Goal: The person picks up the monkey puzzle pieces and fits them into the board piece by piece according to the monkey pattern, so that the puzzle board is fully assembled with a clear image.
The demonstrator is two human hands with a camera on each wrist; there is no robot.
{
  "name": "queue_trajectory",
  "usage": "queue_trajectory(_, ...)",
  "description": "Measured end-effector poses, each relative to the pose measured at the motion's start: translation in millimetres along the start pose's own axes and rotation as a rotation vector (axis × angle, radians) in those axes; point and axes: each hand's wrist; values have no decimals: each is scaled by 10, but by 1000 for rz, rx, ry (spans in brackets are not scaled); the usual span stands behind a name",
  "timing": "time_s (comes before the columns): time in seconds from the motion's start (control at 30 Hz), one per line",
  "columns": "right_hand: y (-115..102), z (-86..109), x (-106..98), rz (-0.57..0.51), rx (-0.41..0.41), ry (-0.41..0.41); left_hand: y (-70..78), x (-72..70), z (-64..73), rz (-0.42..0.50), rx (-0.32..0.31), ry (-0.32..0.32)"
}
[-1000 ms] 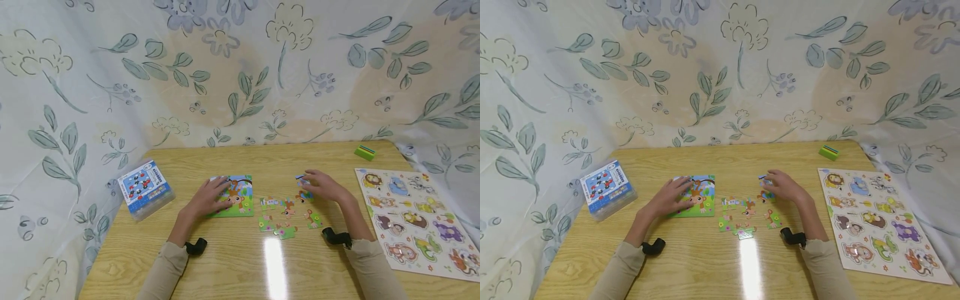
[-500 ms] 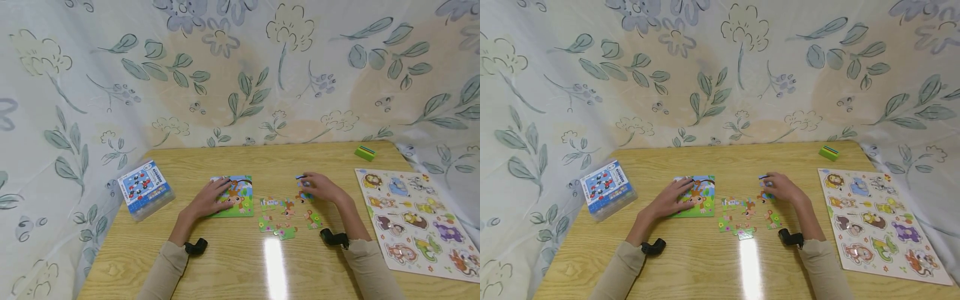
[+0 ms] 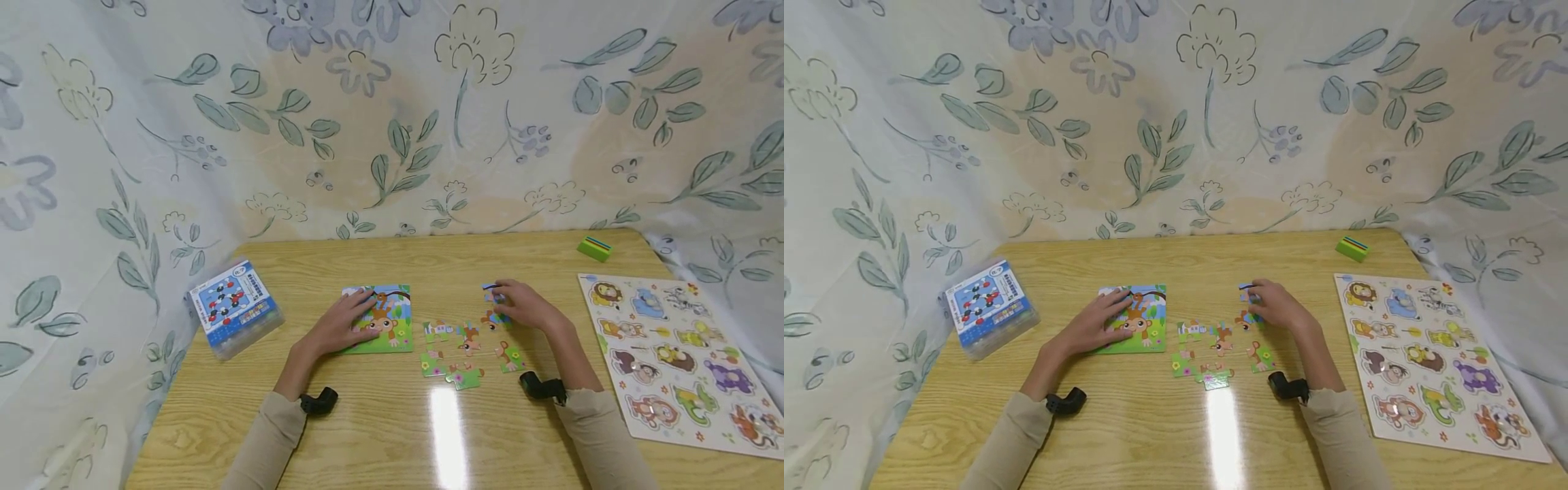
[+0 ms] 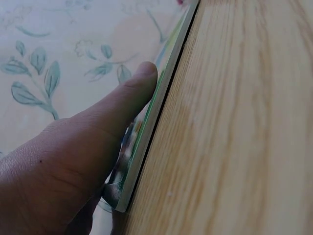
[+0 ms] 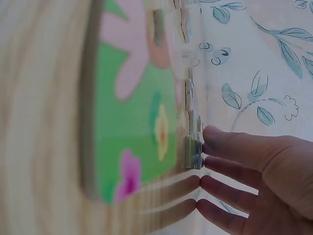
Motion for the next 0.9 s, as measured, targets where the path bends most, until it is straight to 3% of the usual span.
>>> queue_trajectory(0.47, 3, 28, -20, 40, 154, 44, -22, 4, -7, 11, 15, 3)
queue_trajectory(0.9, 60, 91, -93, 18, 200, 59, -27, 20, -21, 14, 3, 0)
Point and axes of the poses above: each hand's wrist, its own z-axis away from the middle knuckle, its own x-axis out of the palm, y = z × x, and after that the axes turned 8 degrees about -y, right-handed
